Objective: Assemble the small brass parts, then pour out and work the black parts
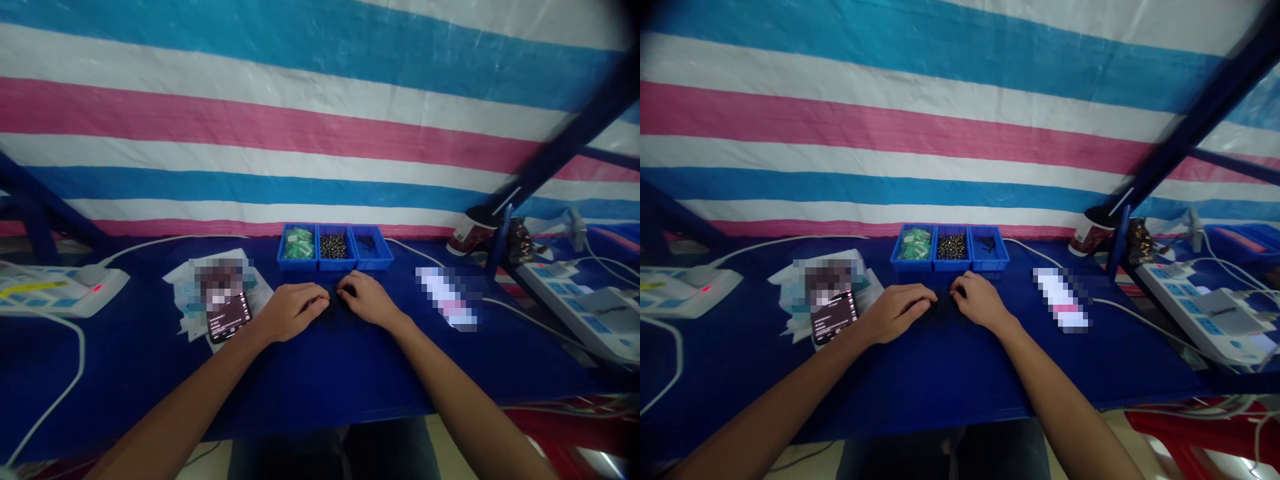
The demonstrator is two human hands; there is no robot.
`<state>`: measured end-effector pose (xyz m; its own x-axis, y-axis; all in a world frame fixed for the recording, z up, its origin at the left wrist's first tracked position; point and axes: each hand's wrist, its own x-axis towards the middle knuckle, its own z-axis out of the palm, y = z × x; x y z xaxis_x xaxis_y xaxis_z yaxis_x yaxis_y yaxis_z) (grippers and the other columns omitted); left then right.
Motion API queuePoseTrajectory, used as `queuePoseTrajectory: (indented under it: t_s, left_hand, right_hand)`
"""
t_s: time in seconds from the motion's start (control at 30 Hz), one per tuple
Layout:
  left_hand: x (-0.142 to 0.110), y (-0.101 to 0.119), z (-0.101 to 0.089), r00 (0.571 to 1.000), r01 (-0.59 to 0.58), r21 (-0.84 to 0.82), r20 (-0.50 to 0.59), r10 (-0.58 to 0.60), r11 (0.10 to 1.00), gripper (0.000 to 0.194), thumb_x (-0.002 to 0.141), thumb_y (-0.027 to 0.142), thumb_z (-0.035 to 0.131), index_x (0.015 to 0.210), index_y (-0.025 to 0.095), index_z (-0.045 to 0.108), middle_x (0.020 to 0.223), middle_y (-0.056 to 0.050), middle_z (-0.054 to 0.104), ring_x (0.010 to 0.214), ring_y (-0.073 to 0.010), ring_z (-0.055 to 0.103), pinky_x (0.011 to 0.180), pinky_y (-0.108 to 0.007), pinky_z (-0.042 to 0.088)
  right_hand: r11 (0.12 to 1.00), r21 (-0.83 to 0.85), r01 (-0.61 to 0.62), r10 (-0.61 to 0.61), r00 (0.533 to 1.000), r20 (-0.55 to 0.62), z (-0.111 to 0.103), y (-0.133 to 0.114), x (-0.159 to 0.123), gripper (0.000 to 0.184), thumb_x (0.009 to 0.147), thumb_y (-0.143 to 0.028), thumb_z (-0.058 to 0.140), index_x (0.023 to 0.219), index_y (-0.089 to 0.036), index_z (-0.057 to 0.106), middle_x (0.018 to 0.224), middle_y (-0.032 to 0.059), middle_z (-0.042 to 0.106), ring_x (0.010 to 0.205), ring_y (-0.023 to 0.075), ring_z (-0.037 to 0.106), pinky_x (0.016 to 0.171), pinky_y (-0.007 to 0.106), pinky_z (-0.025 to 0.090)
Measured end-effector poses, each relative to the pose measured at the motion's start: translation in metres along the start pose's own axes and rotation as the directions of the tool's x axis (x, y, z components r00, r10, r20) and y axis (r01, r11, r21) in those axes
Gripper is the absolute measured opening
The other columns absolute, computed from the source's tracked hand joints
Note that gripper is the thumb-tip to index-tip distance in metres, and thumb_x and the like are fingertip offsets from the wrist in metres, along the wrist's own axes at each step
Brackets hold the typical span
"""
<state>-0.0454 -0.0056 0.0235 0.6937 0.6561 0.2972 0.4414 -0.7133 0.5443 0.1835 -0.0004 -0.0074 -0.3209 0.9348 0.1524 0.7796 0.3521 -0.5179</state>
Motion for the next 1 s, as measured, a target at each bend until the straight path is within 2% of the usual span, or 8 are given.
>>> queuePoseTrajectory:
  t_s: [0.13, 0.33, 0.47, 0.6, 0.73, 0.83, 0.9, 1.0]
  left_hand:
    - [0.000, 0.001, 0.001, 1.000, 0.028, 0.030, -0.013, -0.028, 0.999, 0.025, 0.098, 0.035, 0.044, 0.102, 0.020, 0.064, 0.088, -0.001, 0.067, 0.076, -0.0135, 0.062, 0.072, -0.028, 0.046]
    - [0.002, 0.000, 0.004, 0.998, 0.062, 0.063, -0.035, -0.060, 0.996, 0.022, 0.097, 0.035, 0.048, 0.101, 0.021, 0.064, 0.084, 0.000, 0.066, 0.071, -0.0123, 0.060, 0.067, -0.026, 0.044]
    - [0.001, -0.003, 0.007, 0.993, 0.093, 0.083, -0.076, -0.086, 0.992, 0.021, 0.095, 0.034, 0.050, 0.107, 0.022, 0.064, 0.085, 0.000, 0.065, 0.069, -0.0123, 0.058, 0.066, -0.027, 0.045]
    - [0.001, -0.007, 0.010, 0.984, 0.096, 0.091, -0.158, -0.081, 0.991, 0.024, 0.093, 0.033, 0.056, 0.114, 0.024, 0.061, 0.092, 0.000, 0.065, 0.067, -0.0104, 0.055, 0.067, -0.027, 0.047]
    - [0.002, -0.009, 0.010, 0.965, -0.022, 0.080, -0.258, 0.042, 0.997, 0.023, 0.092, 0.032, 0.060, 0.112, 0.022, 0.062, 0.103, -0.003, 0.064, 0.075, -0.0105, 0.058, 0.072, -0.026, 0.050]
    - [0.003, -0.006, 0.009, 0.937, -0.123, 0.088, -0.318, 0.145, 0.988, 0.016, 0.092, 0.024, 0.059, 0.108, 0.022, 0.065, 0.103, -0.004, 0.064, 0.087, -0.0119, 0.062, 0.077, -0.026, 0.052]
    - [0.003, -0.004, 0.009, 0.922, -0.158, 0.098, -0.342, 0.182, 0.983, 0.016, 0.092, 0.020, 0.058, 0.106, 0.022, 0.066, 0.101, -0.004, 0.065, 0.090, -0.0124, 0.062, 0.079, -0.026, 0.052]
    - [0.003, -0.002, 0.010, 0.908, -0.161, 0.110, -0.373, 0.191, 0.981, 0.013, 0.091, 0.017, 0.058, 0.101, 0.020, 0.065, 0.101, -0.004, 0.066, 0.085, -0.0118, 0.063, 0.075, -0.025, 0.054]
  right_hand:
    - [0.999, 0.053, 0.000, 0.001, 1.000, -0.020, -0.006, -0.001, 0.000, 0.007, 0.088, -0.021, 0.060, 0.089, -0.019, 0.067, 0.090, 0.0041, 0.063, 0.084, 0.0172, 0.057, 0.076, 0.030, 0.041]
    - [0.980, 0.176, 0.089, -0.080, 0.995, -0.058, -0.018, -0.008, -0.002, 0.009, 0.091, -0.024, 0.058, 0.087, -0.019, 0.065, 0.083, 0.0016, 0.064, 0.073, 0.0142, 0.055, 0.067, 0.027, 0.039]
    - [0.951, 0.300, 0.073, -0.044, 0.994, -0.105, -0.018, -0.016, -0.003, 0.012, 0.092, -0.028, 0.057, 0.087, -0.018, 0.064, 0.079, 0.0007, 0.062, 0.068, 0.0130, 0.052, 0.064, 0.027, 0.038]
    - [0.844, 0.536, -0.009, 0.023, 1.000, -0.020, -0.016, -0.024, -0.002, 0.018, 0.092, -0.033, 0.056, 0.084, -0.017, 0.061, 0.073, -0.0016, 0.055, 0.066, 0.0119, 0.048, 0.063, 0.026, 0.036]
    - [0.672, 0.734, -0.102, 0.007, 0.991, 0.131, -0.011, -0.031, -0.002, 0.025, 0.091, -0.040, 0.057, 0.080, -0.018, 0.059, 0.068, -0.0034, 0.048, 0.060, 0.0100, 0.040, 0.056, 0.025, 0.030]
    - [0.570, 0.798, -0.198, 0.012, 0.972, 0.234, -0.007, -0.035, -0.003, 0.029, 0.090, -0.046, 0.056, 0.081, -0.018, 0.058, 0.066, -0.0044, 0.045, 0.054, 0.0090, 0.033, 0.051, 0.024, 0.022]
    - [0.539, 0.813, -0.221, 0.015, 0.967, 0.253, -0.005, -0.036, -0.003, 0.029, 0.090, -0.047, 0.056, 0.083, -0.018, 0.059, 0.066, -0.0042, 0.046, 0.053, 0.0087, 0.031, 0.050, 0.025, 0.021]
    - [0.545, 0.818, -0.182, 0.011, 0.978, 0.209, -0.003, -0.038, -0.001, 0.026, 0.089, -0.043, 0.058, 0.085, -0.018, 0.062, 0.071, -0.0025, 0.053, 0.055, 0.0090, 0.035, 0.052, 0.025, 0.025]
